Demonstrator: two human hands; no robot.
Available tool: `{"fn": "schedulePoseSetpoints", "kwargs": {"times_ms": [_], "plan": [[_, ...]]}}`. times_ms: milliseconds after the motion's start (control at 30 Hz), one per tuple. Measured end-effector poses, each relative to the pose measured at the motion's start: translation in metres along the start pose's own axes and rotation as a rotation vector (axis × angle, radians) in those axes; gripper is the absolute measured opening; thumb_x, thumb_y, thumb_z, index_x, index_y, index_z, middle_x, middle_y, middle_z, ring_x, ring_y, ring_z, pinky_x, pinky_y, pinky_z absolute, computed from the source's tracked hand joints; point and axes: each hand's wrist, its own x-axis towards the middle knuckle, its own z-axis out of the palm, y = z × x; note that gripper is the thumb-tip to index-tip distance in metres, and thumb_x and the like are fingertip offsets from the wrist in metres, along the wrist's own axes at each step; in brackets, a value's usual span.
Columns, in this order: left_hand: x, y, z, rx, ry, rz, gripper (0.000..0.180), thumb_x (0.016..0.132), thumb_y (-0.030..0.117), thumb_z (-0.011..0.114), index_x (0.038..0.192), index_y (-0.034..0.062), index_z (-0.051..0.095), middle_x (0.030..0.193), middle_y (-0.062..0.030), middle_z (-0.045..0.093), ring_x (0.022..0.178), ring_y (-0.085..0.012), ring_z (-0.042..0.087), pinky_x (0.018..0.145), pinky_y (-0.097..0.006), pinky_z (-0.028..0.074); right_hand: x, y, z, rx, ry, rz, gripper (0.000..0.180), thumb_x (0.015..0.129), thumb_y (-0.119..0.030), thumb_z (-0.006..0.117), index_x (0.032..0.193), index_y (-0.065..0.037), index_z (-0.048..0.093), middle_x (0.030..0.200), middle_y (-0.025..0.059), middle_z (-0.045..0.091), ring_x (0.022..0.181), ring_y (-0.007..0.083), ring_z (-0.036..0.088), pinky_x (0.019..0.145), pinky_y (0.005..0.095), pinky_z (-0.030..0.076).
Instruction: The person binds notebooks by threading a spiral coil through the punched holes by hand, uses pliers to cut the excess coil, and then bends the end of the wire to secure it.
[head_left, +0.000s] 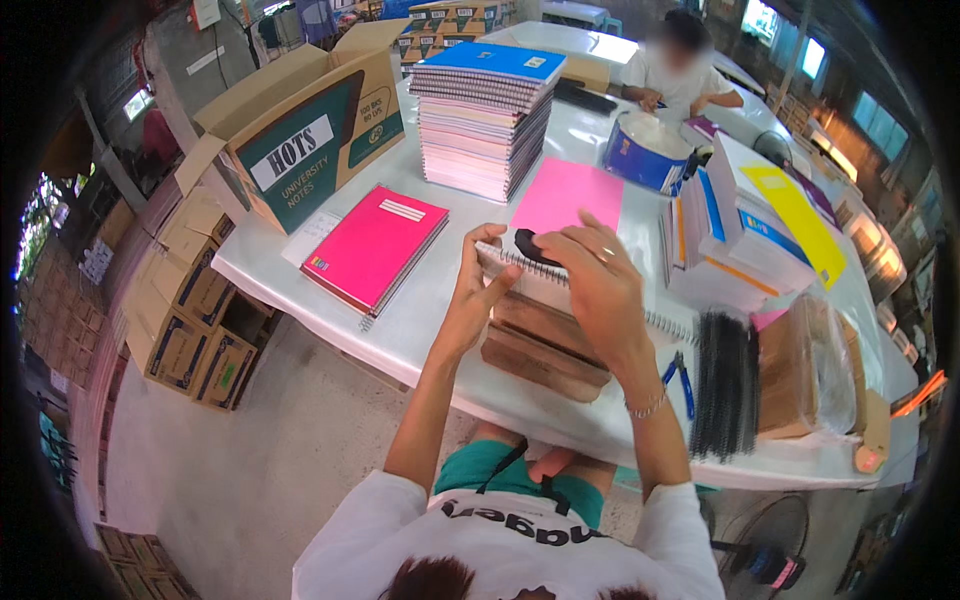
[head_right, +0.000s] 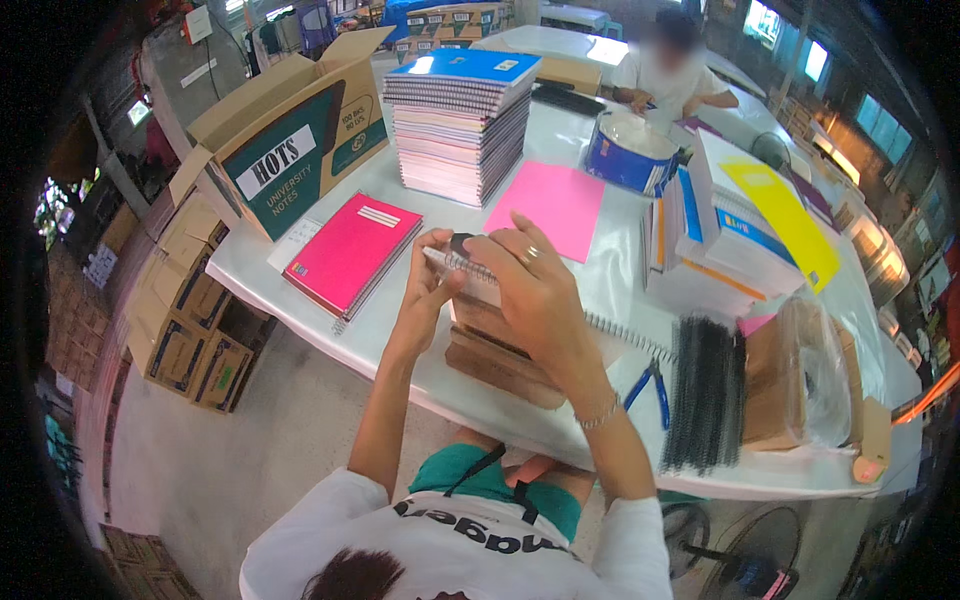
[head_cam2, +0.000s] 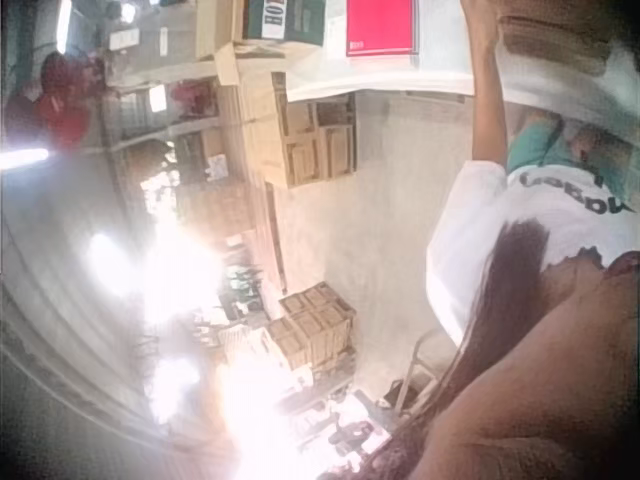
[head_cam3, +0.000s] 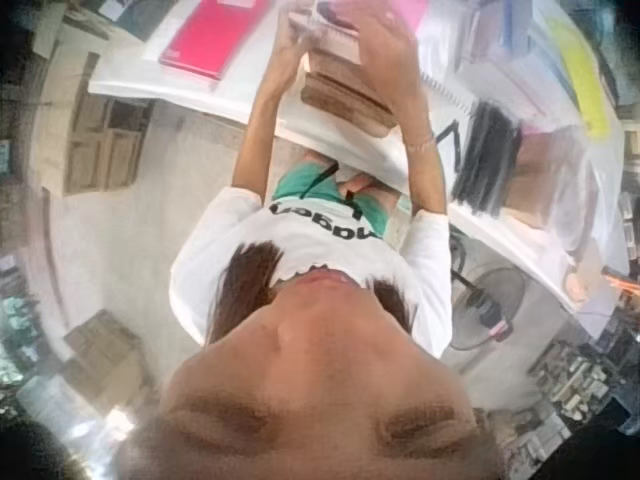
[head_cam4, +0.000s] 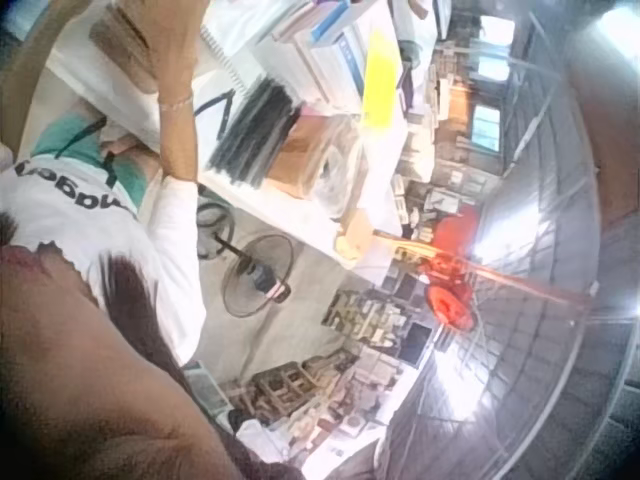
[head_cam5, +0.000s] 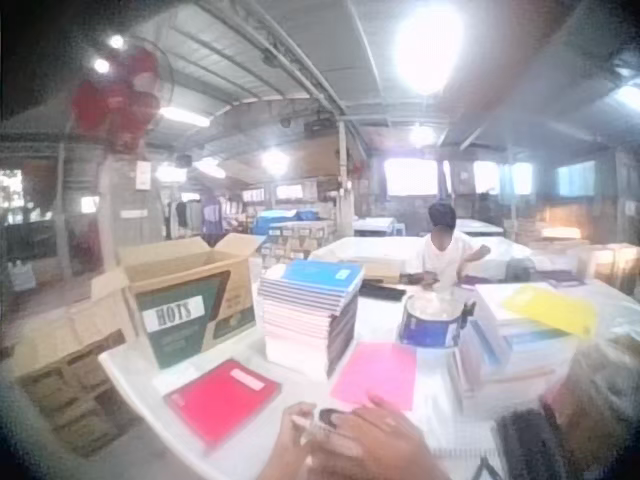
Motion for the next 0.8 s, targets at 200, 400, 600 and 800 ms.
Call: {"fn": "schedulePoseSetpoints", "kwargs": {"times_ms": [200,400,600,800], "plan": [[-0.004,-0.009,-0.007,-0.025,0.007,-0.005,0.052,0.088,0.019,0.064,0.133,0.0126,0.038,0.116,-0.0057,0.036,0.114,-0.0178,0.037,0.102,-0.029,0.025,0.009,-0.01,0.001,0.072,0.017,-0.019,0.029,0.074,0.011,0.056,0.098,-0.003,0.065,0.093,0.0109,0.063,0.098,0.0336,0.061,0.099,0.0434,0.046],[-0.001,-0.001,-0.004,-0.046,-0.012,-0.074,0.055,0.089,0.013,0.061,0.138,0.0147,0.035,0.117,-0.0046,0.038,0.113,-0.0172,0.039,0.103,-0.032,0.027,0.002,0.002,0.015,0.077,-0.054,0.068,0.031,0.073,0.011,0.056,0.098,-0.003,0.064,0.095,0.0108,0.063,0.1,0.0335,0.061,0.099,0.0432,0.046],[-0.005,0.003,-0.001,-0.11,-0.02,-0.091,0.06,0.09,0.016,0.062,0.141,0.0151,0.032,0.121,-0.0045,0.039,0.115,-0.0172,0.04,0.104,-0.032,0.027,0.0,0.004,0.016,0.073,-0.014,0.008,0.032,0.067,-0.001,0.066,0.099,-0.004,0.061,0.092,0.0098,0.062,0.096,0.0311,0.061,0.099,0.044,0.044],[-0.005,0.004,-0.001,-0.086,-0.014,-0.047,0.051,0.092,0.019,0.061,0.137,0.0127,0.037,0.113,-0.0052,0.042,0.106,-0.0146,0.042,0.098,-0.029,0.032,-0.001,0.007,0.021,0.037,-0.025,0.021,0.03,0.069,0.004,0.062,0.097,-0.004,0.063,0.089,0.0097,0.065,0.09,0.0286,0.063,0.1,0.0459,0.043]]}}
